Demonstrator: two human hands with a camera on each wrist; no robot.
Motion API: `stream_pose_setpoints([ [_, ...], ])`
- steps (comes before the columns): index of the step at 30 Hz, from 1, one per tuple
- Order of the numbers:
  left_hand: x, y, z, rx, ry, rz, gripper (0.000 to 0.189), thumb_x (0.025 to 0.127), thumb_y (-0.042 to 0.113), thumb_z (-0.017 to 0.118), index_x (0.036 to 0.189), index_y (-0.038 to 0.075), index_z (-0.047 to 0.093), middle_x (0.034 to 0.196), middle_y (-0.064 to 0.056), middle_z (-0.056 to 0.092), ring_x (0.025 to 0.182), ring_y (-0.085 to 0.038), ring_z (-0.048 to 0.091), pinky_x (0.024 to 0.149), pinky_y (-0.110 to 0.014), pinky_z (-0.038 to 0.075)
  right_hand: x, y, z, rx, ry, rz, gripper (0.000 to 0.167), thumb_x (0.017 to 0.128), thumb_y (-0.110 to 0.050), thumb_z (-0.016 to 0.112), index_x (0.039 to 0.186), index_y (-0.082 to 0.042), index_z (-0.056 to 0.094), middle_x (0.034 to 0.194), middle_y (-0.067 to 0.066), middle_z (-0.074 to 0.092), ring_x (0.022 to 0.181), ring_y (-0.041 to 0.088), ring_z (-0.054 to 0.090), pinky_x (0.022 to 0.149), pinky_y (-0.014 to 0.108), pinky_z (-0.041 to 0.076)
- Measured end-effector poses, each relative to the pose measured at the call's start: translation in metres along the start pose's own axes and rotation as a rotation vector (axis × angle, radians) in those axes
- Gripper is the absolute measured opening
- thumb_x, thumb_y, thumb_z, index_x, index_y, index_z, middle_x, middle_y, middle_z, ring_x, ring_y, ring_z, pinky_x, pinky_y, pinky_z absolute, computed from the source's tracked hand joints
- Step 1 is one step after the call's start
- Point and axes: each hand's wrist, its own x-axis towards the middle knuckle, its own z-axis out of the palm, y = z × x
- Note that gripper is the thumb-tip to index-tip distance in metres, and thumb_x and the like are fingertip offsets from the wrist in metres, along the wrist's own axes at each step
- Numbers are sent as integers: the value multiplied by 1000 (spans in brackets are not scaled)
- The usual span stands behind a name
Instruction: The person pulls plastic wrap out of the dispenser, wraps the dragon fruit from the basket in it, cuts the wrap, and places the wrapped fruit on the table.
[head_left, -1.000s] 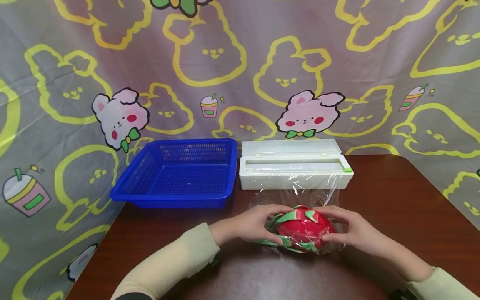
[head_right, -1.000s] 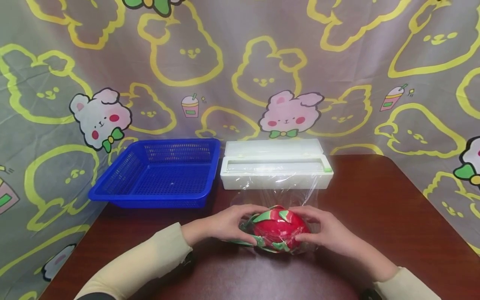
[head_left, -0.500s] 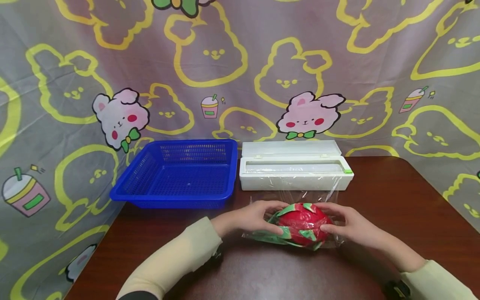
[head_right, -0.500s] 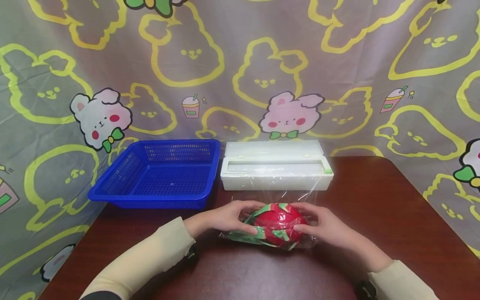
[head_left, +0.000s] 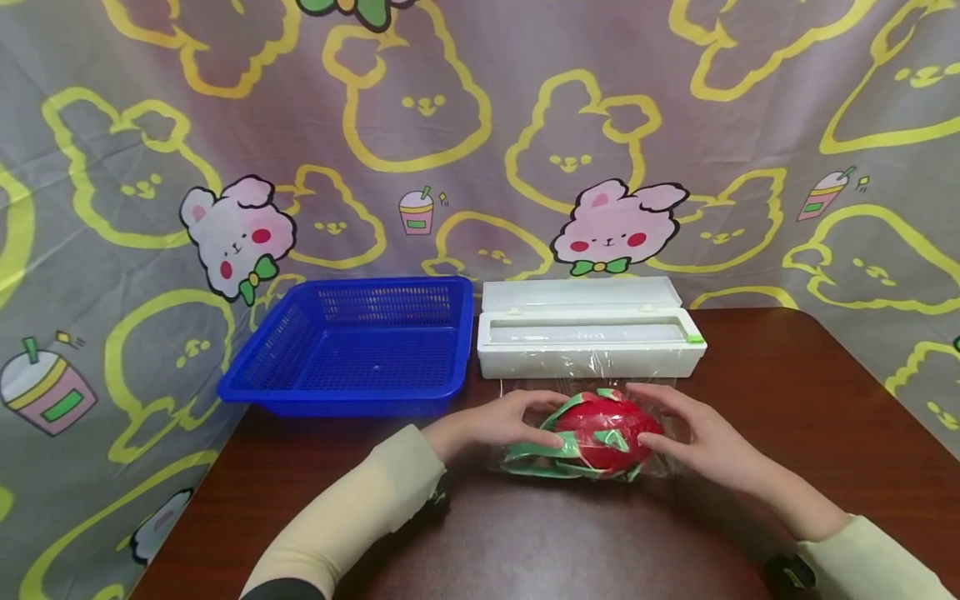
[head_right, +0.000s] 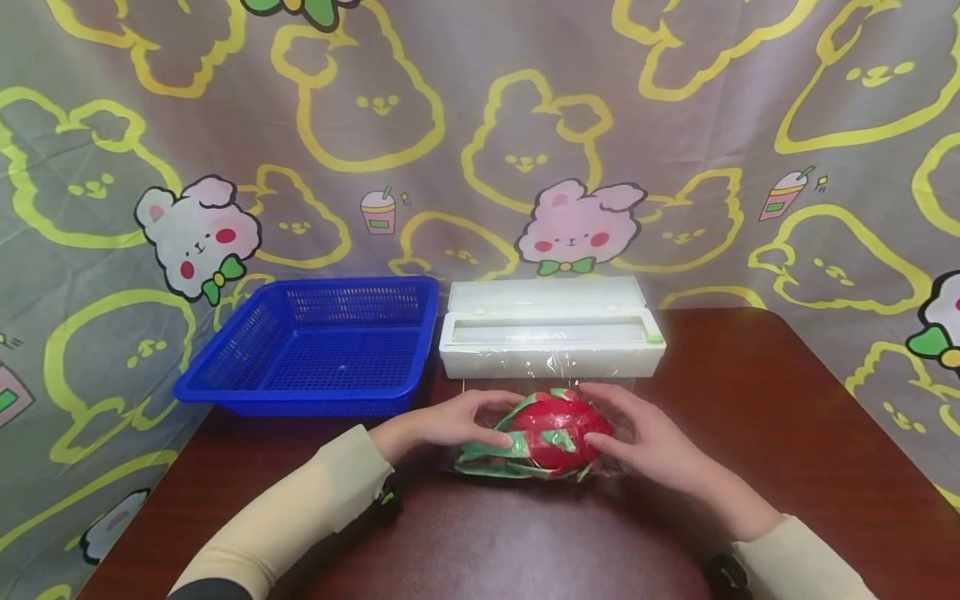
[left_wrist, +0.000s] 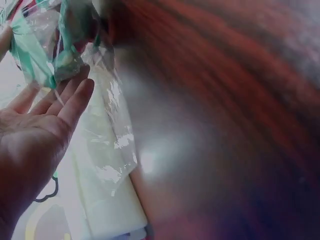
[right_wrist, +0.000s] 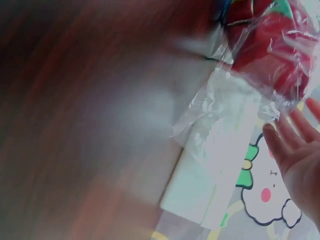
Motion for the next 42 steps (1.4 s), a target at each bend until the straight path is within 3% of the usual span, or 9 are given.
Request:
stream_pose_setpoints([
  [8,1,-2,-3,-53,-18,2,60,88,14,72,142,6,47,130,-10,59,117,-11,55,97,-25,43,4,-8,4,-30,-21,-110,87,70,-28,88,145,-20,45,143,1,43,119,13,42,77,32,55],
  [17,4,-4,-3,-71,-30,-19,60,88,13,72,143,7,47,131,-11,59,116,-12,56,96,-24,43,6,-3,13,-48,-63,-86,96,64,-25,92,146,-20,42,144,3,41,121,22,43,80,32,54],
  [23,2,-4,-4,-30,-3,6,59,88,17,73,142,9,48,131,-7,59,116,-10,55,96,-25,44,10,-4,15,-91,-32,-93,92,63,-22,93,143,-20,45,138,4,46,117,24,48,78,32,55],
  [26,-4,-1,-4,94,64,103,60,87,23,75,140,11,50,132,-3,59,120,-11,54,98,-27,43,11,-5,15,-91,-28,-90,89,64,-22,92,141,-20,47,136,3,47,115,24,49,76,31,55],
  [30,-16,12,-1,397,172,305,61,87,34,74,141,17,50,140,3,52,128,-9,45,102,-28,40,12,-5,13,-76,-35,-86,88,65,-24,92,141,-20,47,135,3,47,115,25,49,76,30,55],
  [32,-20,20,1,495,192,398,59,88,34,72,141,18,51,144,4,48,132,-9,41,103,-28,38,13,-5,11,-69,-37,-83,89,65,-24,92,141,-20,47,134,3,47,115,25,49,76,29,55],
  [34,-22,24,5,537,183,464,57,90,32,70,141,18,51,147,3,45,135,-8,38,105,-29,37,13,-4,10,-61,-42,-76,89,65,-25,92,142,-21,46,134,3,47,115,26,49,76,29,55],
  [37,-23,24,10,573,160,497,56,90,31,69,141,16,51,147,1,46,135,-9,38,105,-30,36,13,-4,9,-51,-54,-57,89,66,-28,91,142,-22,45,135,4,47,116,28,49,77,28,54],
  [42,-22,19,14,677,136,444,60,91,38,66,144,17,48,149,3,42,137,-8,33,109,-31,31,13,-3,10,-39,-65,-32,89,67,-29,91,143,-22,45,136,4,46,118,30,48,78,28,54],
])
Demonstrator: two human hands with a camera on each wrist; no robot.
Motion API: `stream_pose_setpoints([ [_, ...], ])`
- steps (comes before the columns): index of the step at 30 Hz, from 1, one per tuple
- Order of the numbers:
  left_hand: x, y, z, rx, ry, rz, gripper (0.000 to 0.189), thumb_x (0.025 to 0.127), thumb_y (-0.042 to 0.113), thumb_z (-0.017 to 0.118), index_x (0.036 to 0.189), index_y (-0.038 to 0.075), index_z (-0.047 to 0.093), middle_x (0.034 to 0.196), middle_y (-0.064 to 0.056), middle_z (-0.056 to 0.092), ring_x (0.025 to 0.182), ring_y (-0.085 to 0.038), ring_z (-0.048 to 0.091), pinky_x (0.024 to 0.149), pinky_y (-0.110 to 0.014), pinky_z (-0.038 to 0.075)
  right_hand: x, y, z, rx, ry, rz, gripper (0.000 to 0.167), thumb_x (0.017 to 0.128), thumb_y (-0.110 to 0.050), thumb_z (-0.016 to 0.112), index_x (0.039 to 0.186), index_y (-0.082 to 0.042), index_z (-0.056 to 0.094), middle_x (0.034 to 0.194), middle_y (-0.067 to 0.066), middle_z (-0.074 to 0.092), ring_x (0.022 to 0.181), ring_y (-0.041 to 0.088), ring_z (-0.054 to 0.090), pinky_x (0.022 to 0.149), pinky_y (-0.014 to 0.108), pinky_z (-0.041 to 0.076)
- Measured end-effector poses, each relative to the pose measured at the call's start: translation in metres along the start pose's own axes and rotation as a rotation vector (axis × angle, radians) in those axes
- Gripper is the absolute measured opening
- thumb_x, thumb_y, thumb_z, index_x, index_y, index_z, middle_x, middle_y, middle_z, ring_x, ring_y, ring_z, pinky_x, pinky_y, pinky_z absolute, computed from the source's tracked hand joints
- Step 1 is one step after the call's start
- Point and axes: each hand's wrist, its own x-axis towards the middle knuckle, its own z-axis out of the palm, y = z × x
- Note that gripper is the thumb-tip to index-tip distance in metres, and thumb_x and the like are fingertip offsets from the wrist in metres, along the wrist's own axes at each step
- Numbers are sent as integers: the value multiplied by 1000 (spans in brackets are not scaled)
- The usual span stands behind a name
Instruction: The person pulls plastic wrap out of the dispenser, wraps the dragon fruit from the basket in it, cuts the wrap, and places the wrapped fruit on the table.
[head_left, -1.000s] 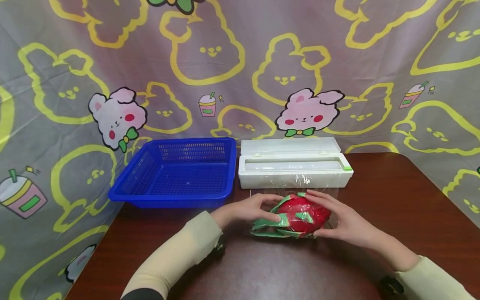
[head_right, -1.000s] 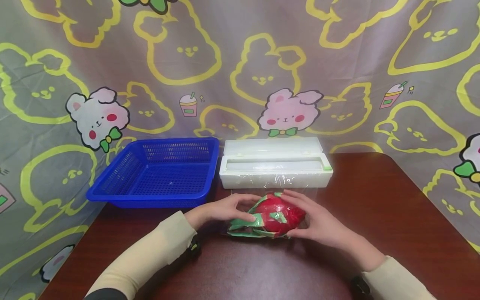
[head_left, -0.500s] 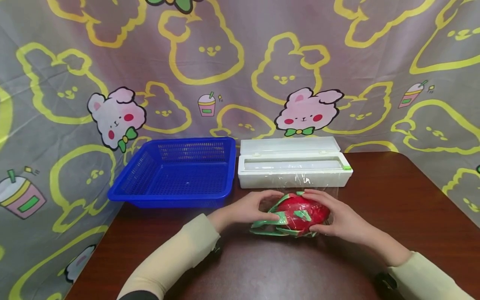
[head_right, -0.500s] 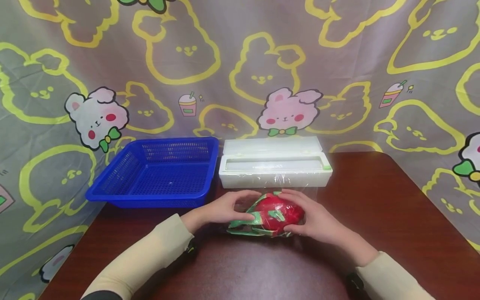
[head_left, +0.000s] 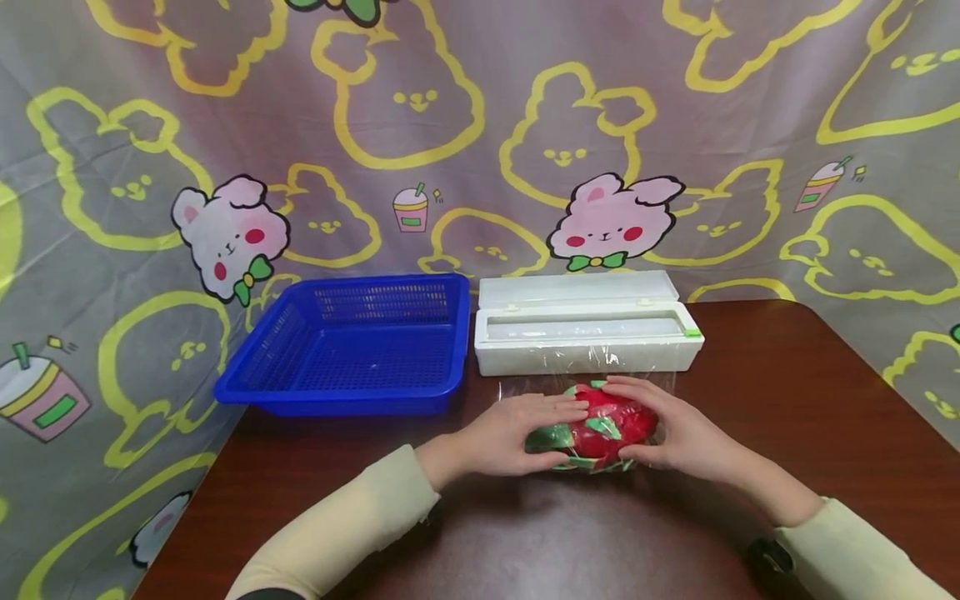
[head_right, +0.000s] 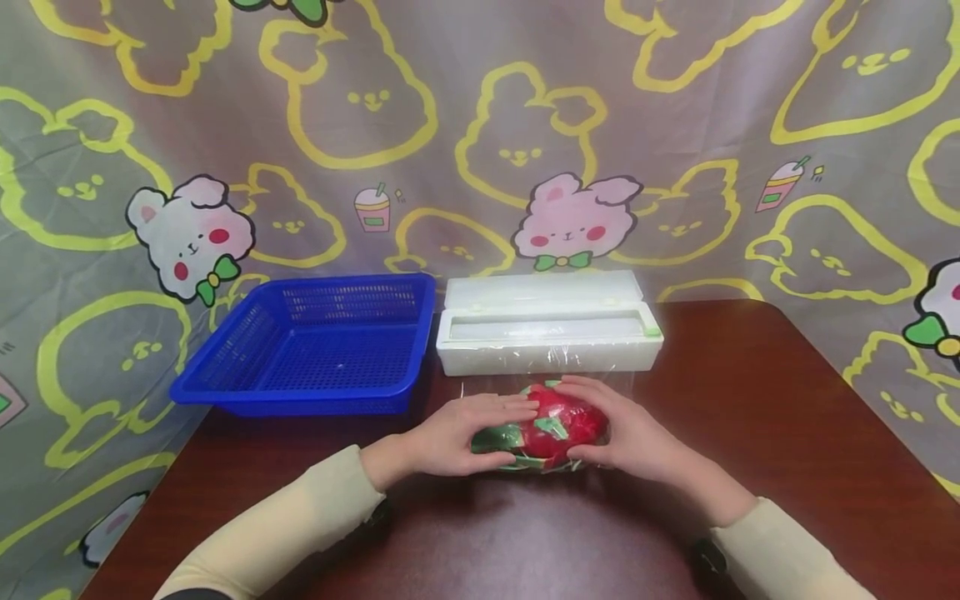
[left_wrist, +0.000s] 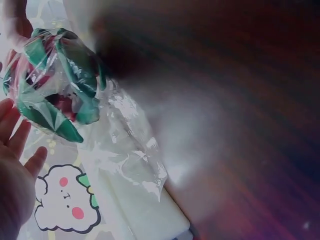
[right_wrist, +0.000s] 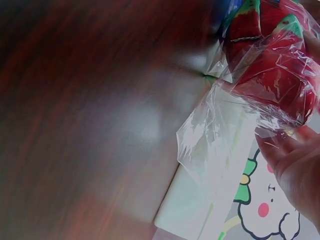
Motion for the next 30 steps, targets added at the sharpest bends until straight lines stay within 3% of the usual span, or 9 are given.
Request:
stream_pose_setpoints([
  [3,-1,-1,1,33,-55,-39,66,92,45,63,149,20,41,155,8,31,142,-5,18,113,-35,23,0,0,1,12,-4,2,89,67,-28,91,143,-22,45,136,5,46,117,30,48,78,29,54],
  [6,-1,-3,0,75,-102,-76,71,92,50,60,152,25,34,160,9,18,146,-10,3,114,-43,19,0,0,1,21,-4,1,88,68,-27,90,143,-22,44,136,5,46,116,30,49,77,28,54],
  [10,-1,-5,-1,104,-138,-129,76,89,54,62,153,32,28,162,5,2,147,-24,-3,109,-55,26,1,-1,1,17,1,3,86,70,-26,89,143,-23,45,136,5,46,114,30,50,75,27,54],
  [13,-1,-7,0,25,-154,-172,82,87,51,68,154,35,24,163,5,-2,147,-28,5,104,-56,34,3,-1,0,17,5,6,84,70,-26,89,142,-23,46,136,4,46,113,30,50,74,27,54],
  [16,0,-9,2,-89,-173,-200,87,86,45,71,155,36,20,163,4,2,143,-27,21,104,-47,38,5,0,0,24,3,11,83,70,-27,89,141,-23,47,135,3,45,114,29,48,73,28,55],
  [20,4,-12,3,-150,-171,-204,85,88,39,71,155,35,20,162,2,12,136,-26,37,104,-38,39,6,1,-2,12,7,27,82,70,-32,89,141,-22,49,133,3,48,112,26,50,76,31,54],
  [25,11,-17,0,-168,-152,-199,83,86,37,74,154,33,26,159,2,22,135,-20,39,103,-35,38,8,3,-4,43,-8,79,84,70,-36,87,142,-17,48,129,7,54,108,26,53,76,30,54],
  [30,15,-22,-2,-235,-150,-229,82,85,34,75,153,35,28,158,5,26,135,-16,38,103,-33,39,12,6,-8,42,-23,62,83,72,-35,87,142,-11,49,127,7,58,106,25,56,75,28,55],
])
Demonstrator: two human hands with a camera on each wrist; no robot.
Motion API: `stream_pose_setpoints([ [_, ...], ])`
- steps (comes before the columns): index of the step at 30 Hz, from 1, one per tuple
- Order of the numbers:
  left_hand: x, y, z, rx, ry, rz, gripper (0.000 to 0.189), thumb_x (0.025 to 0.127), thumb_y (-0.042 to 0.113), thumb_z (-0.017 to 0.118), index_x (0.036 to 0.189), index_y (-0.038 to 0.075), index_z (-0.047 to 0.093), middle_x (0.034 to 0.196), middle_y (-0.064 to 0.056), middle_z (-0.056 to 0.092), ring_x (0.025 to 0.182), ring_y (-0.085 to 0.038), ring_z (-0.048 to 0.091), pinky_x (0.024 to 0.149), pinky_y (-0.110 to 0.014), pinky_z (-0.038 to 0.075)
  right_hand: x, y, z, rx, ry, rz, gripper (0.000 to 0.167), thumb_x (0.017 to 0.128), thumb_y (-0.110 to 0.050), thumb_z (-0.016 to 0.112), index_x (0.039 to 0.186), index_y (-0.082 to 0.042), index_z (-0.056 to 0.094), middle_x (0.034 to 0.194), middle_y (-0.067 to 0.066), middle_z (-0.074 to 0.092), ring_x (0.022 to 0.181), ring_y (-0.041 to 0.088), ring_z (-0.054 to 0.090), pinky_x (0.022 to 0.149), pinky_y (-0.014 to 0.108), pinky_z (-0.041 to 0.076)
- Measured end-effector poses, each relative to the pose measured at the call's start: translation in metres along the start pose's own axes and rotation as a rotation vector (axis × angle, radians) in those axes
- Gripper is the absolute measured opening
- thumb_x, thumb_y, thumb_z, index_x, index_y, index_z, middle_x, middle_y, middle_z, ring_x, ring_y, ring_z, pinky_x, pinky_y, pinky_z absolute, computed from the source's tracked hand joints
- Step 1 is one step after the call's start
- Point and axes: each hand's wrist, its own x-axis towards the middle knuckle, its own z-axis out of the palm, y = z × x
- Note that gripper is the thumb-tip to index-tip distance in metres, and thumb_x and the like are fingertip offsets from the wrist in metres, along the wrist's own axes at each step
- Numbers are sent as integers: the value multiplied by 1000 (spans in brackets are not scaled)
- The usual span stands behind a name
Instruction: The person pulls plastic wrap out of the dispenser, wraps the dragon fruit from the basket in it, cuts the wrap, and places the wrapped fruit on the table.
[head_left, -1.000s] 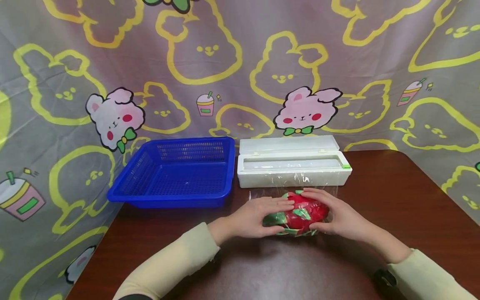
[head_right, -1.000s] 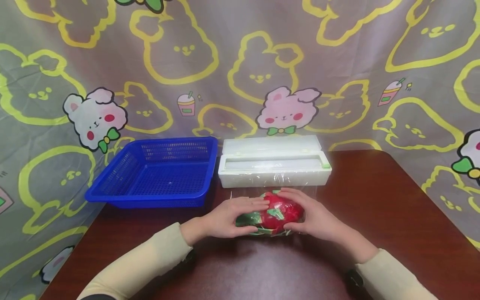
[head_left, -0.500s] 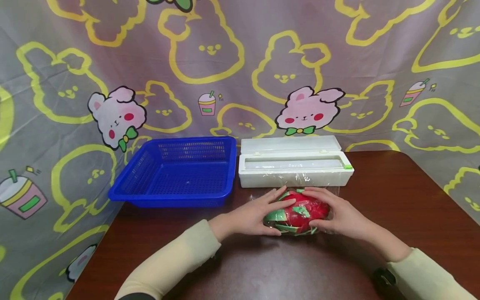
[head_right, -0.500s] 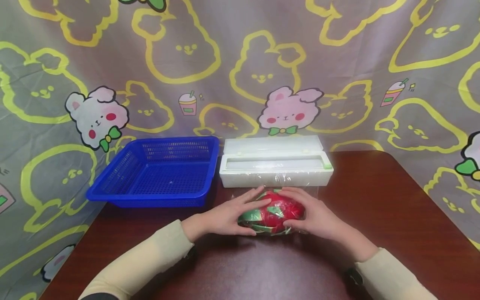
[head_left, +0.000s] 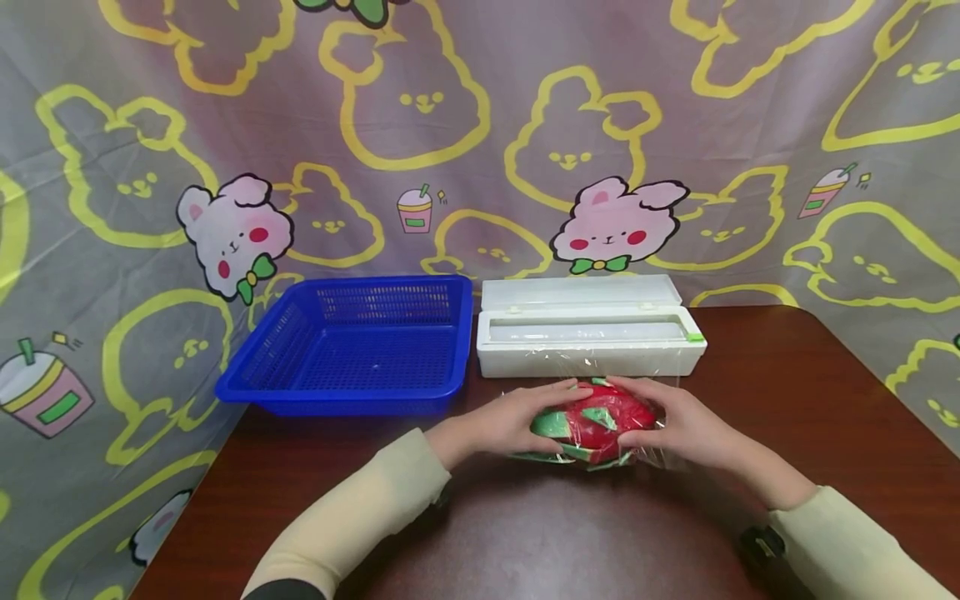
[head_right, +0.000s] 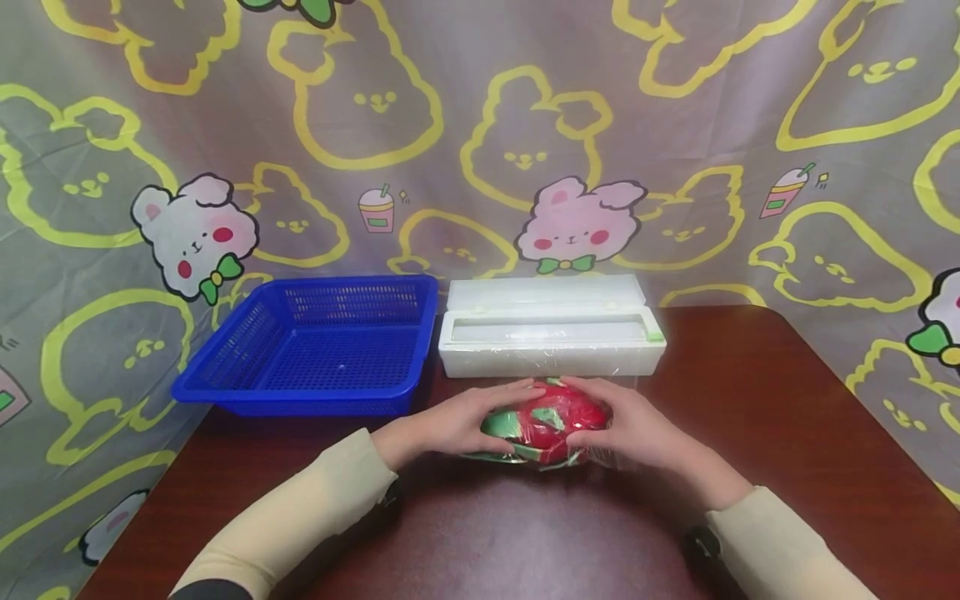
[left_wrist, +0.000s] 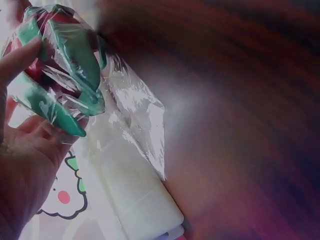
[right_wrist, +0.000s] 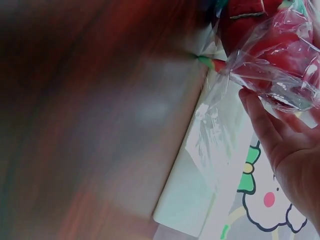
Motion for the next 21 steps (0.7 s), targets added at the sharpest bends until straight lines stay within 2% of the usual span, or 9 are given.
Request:
stream_pose_setpoints([
  [5,4,-5,-2,-70,5,-5,84,84,30,77,153,34,28,154,5,34,129,-12,43,101,-29,39,5,-1,-4,25,-27,20,80,74,-33,85,142,-10,49,123,6,59,104,25,57,74,27,55],
  [10,9,-9,-6,-117,2,-47,82,84,32,77,152,33,31,142,3,48,116,-8,50,95,-25,42,12,3,-8,61,-67,48,75,80,-31,81,142,-7,48,120,10,61,104,28,58,73,28,55],
  [16,15,-14,-11,-224,-8,-90,79,85,26,77,151,29,34,140,2,50,117,-11,49,97,-27,41,21,9,-10,95,-92,113,68,85,-32,76,142,-9,49,119,10,62,104,27,57,74,29,55],
  [19,15,-15,-12,-226,8,-131,76,85,29,76,150,26,37,140,2,50,121,-12,48,100,-29,39,25,12,-11,121,-100,124,65,86,-31,75,141,-8,49,118,11,62,103,27,57,73,29,55],
  [21,13,-15,-13,-185,29,-150,74,86,33,75,149,25,37,141,2,50,122,-12,47,101,-30,38,27,13,-12,132,-106,119,63,87,-30,74,141,-7,49,117,11,63,101,26,58,73,29,55],
])
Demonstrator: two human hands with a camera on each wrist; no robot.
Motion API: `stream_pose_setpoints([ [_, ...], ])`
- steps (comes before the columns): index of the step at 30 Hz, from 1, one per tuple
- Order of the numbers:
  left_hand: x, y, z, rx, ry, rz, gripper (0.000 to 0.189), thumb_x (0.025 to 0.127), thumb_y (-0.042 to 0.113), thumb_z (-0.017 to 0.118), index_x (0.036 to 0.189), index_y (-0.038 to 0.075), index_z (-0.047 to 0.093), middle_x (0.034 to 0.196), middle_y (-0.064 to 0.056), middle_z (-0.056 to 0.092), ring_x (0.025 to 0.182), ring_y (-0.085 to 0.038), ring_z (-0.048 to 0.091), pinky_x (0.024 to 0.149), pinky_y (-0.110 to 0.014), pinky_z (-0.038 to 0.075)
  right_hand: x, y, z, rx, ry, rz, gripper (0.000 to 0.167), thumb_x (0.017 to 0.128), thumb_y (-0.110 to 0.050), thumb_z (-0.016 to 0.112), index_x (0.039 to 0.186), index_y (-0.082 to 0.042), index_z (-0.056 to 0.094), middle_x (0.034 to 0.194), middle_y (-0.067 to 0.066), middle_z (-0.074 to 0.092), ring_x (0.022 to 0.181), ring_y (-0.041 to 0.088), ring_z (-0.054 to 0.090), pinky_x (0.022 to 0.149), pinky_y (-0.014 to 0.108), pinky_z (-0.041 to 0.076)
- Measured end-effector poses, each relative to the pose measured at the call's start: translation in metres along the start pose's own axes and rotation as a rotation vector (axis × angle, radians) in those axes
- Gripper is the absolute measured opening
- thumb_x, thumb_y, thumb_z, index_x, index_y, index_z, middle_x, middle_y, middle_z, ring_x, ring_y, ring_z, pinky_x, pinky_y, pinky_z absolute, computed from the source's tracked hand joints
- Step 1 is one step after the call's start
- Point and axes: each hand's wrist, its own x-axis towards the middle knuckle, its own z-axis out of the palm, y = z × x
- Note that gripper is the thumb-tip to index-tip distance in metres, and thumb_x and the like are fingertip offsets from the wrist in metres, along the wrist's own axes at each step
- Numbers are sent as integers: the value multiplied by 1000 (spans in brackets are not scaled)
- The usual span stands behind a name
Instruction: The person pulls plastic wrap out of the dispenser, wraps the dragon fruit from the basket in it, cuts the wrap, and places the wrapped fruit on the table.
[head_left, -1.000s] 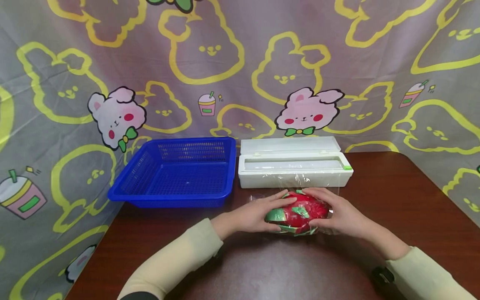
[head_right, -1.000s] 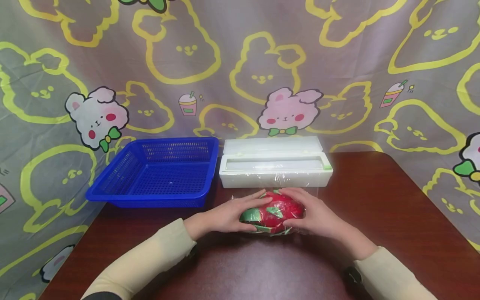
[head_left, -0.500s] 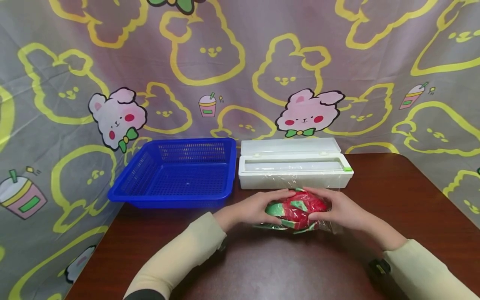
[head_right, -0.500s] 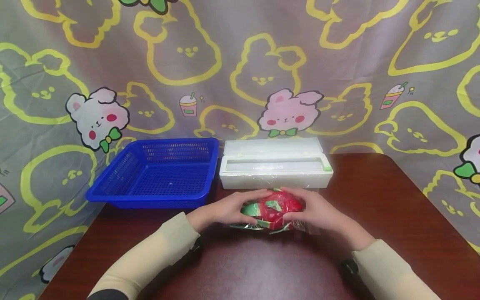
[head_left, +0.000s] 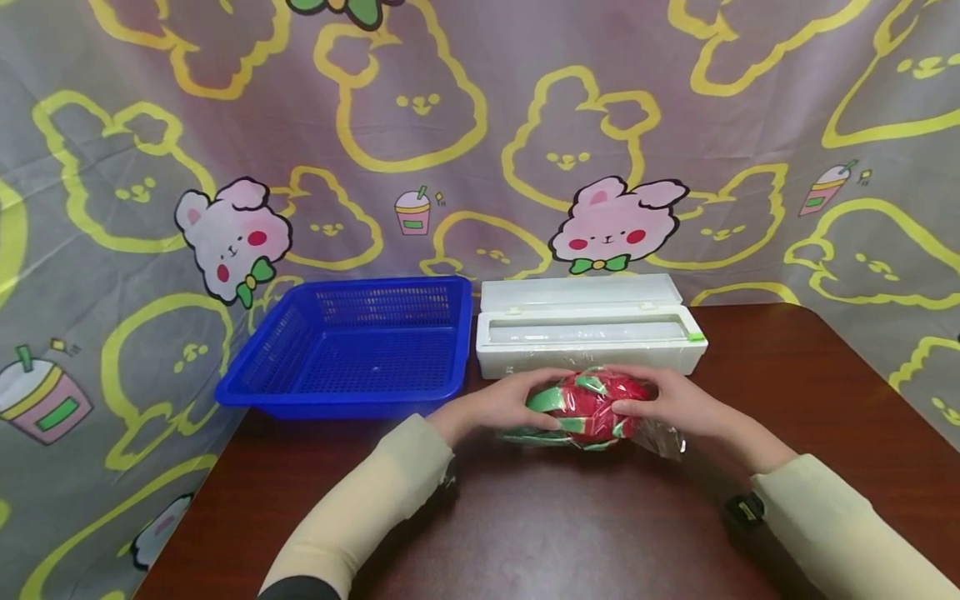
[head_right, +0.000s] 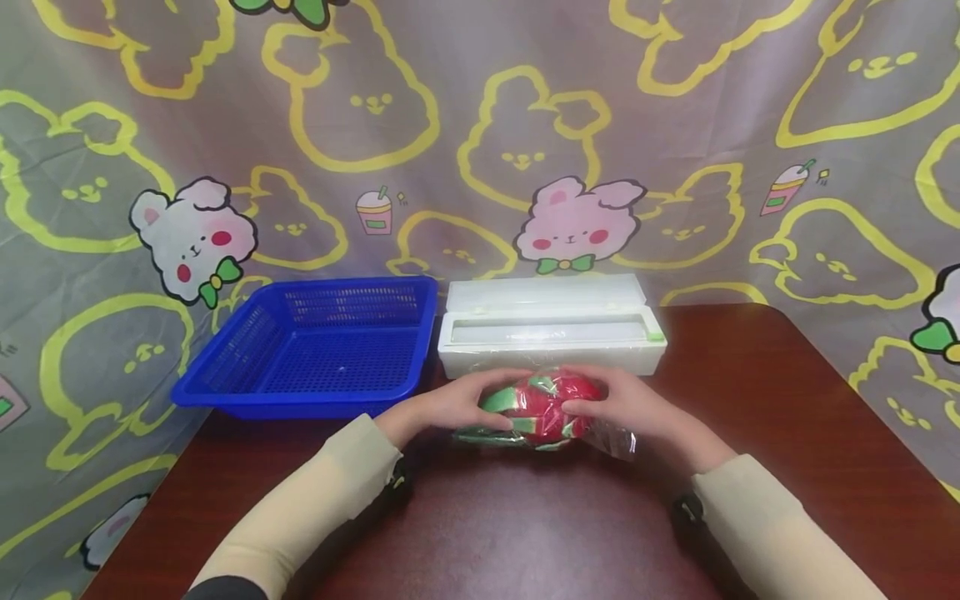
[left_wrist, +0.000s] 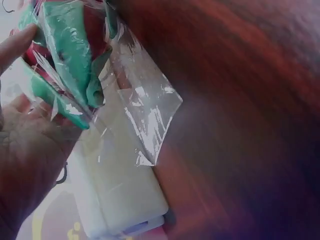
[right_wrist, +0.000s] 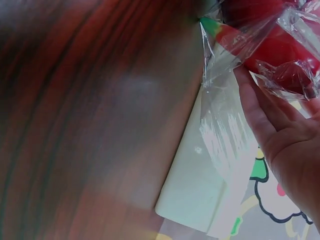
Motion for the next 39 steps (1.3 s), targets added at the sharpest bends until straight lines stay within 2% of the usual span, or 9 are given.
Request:
stream_pose_setpoints([
  [2,-2,2,0,55,41,22,74,86,34,74,149,23,36,144,2,46,126,-11,44,104,-31,36,2,1,-1,0,-7,-8,61,88,-30,73,140,-6,50,117,11,63,100,25,59,74,29,55],
  [5,-4,8,1,117,102,118,77,86,33,74,150,22,34,149,3,40,133,-13,39,106,-34,36,6,1,-2,-3,-12,-14,59,89,-30,72,139,-6,52,117,12,63,99,24,60,75,29,54],
  [8,-2,13,4,134,119,192,83,84,33,77,152,23,30,153,3,34,136,-14,34,107,-36,35,9,2,-3,1,-18,-2,58,90,-30,70,138,-4,52,118,13,63,98,24,60,75,30,54],
  [14,8,11,10,106,60,115,97,78,37,82,154,32,21,147,4,40,129,-13,42,100,-32,41,14,4,-3,18,-23,36,58,91,-32,69,138,-2,52,119,14,63,99,25,59,77,30,53],
  [20,23,10,8,108,70,87,96,72,28,88,149,27,30,138,2,48,120,-10,48,95,-27,44,14,4,-5,25,-9,19,53,94,-29,64,136,1,53,120,16,62,101,26,58,78,32,53],
  [25,30,11,5,134,74,66,88,71,28,89,143,23,39,132,3,51,115,-8,49,91,-22,44,6,-2,-9,-99,92,19,51,95,-35,63,134,-2,55,120,16,62,104,31,60,80,41,54],
  [29,32,11,5,175,87,44,88,70,32,88,143,20,41,133,2,52,116,-8,49,94,-23,43,-1,-7,-12,-190,188,-76,57,86,-32,75,134,-7,56,126,15,60,111,36,56,82,49,54],
  [34,35,9,5,141,94,34,87,71,32,88,143,19,42,131,3,53,114,-8,49,92,-22,43,-2,-8,-9,-179,139,-197,76,74,-25,86,140,-14,52,132,8,56,114,28,52,77,35,56],
  [39,37,5,5,87,97,51,86,71,33,88,142,20,43,130,4,53,112,-7,48,91,-21,44,1,-5,-2,-187,97,-186,81,72,-28,88,143,-17,49,131,5,55,114,25,51,80,28,54],
])
